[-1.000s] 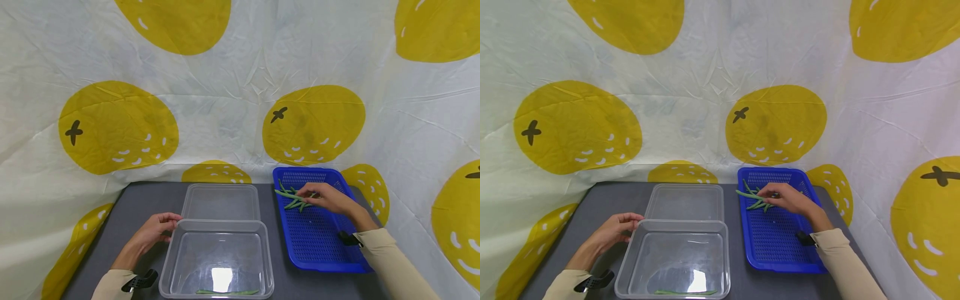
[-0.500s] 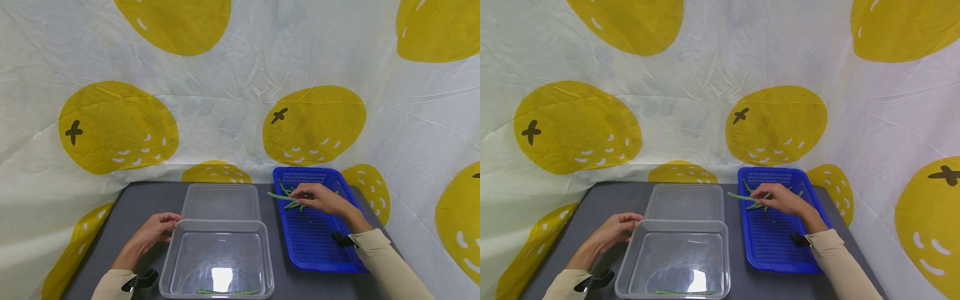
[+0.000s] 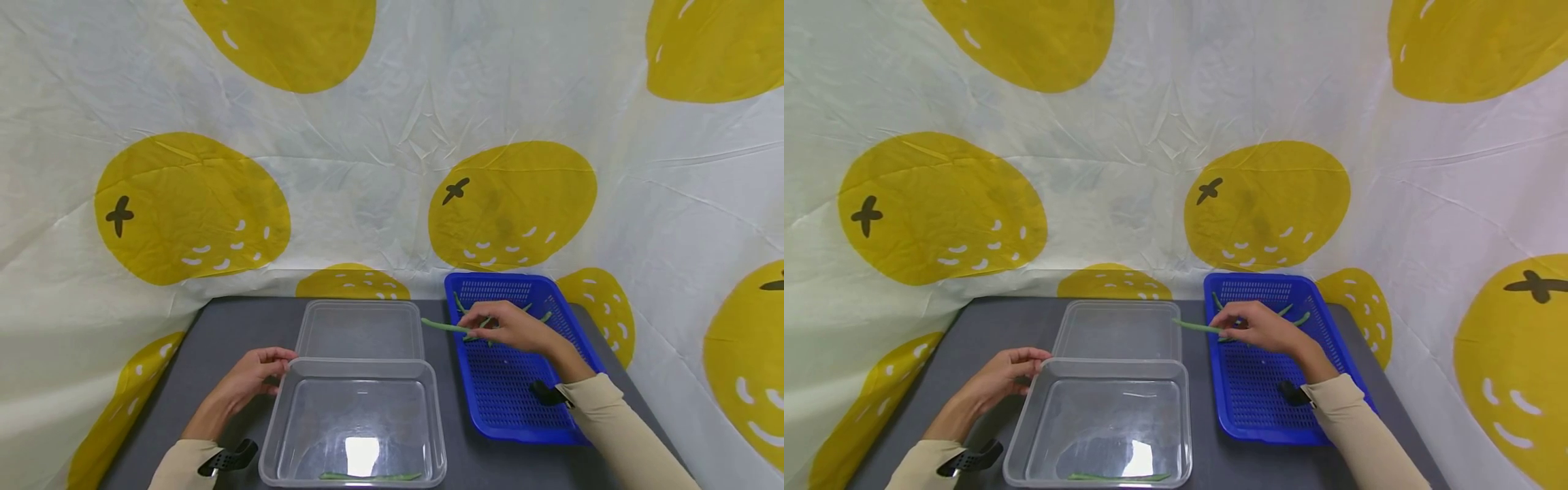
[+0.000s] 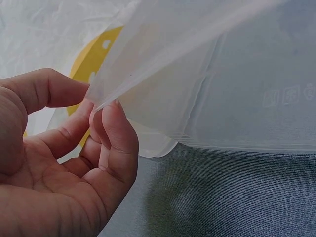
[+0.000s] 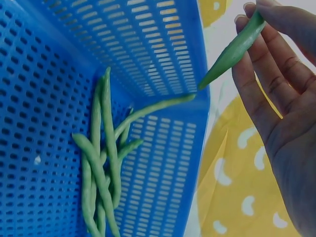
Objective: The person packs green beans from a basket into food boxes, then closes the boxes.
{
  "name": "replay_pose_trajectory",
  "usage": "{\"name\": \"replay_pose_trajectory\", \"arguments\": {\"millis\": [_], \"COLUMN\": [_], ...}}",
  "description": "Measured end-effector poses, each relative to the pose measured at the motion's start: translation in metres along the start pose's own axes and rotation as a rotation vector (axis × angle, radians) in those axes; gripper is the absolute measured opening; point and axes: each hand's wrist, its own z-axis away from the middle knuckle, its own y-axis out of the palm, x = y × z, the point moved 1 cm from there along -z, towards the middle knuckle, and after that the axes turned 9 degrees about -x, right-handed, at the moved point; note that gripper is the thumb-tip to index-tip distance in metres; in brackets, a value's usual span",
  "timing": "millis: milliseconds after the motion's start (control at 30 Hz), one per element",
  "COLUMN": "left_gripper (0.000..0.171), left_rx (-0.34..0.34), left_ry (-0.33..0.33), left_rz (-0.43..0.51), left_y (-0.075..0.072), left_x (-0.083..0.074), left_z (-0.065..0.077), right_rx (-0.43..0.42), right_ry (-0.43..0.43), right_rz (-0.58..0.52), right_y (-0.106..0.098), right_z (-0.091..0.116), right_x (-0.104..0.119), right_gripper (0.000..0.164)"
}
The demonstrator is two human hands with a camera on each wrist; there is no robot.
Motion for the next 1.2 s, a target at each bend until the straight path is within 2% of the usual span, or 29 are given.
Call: {"name": "replay_pose_trajectory", "arguments": {"millis": [300,667,1200], "left_gripper": [0.036,0.036,0.038], "left_rx": [0.001,0.005,0.014], "left_ry": [-0.014,-0.013,-0.022], "left_rz": [0.002,0.006,0.004], "left_y": [0.0,0.0,-0.001], "left_x": [0.0,-0.001,-0.003], "left_z": [-0.001,0.0,-0.001], "right_rx": [0.038,0.105,0.198], "right_ry": [-0.029,-0.008,0.025], "right_rz": [-0.017,-0.007,-0.07], "right_y": [0.011,0.023,0.041], "right_z": [-0.007,-0.012,-0.024], "right_x": [0.009,0.021,0.035], "right_gripper": [0.02,0.017,0.019]}}
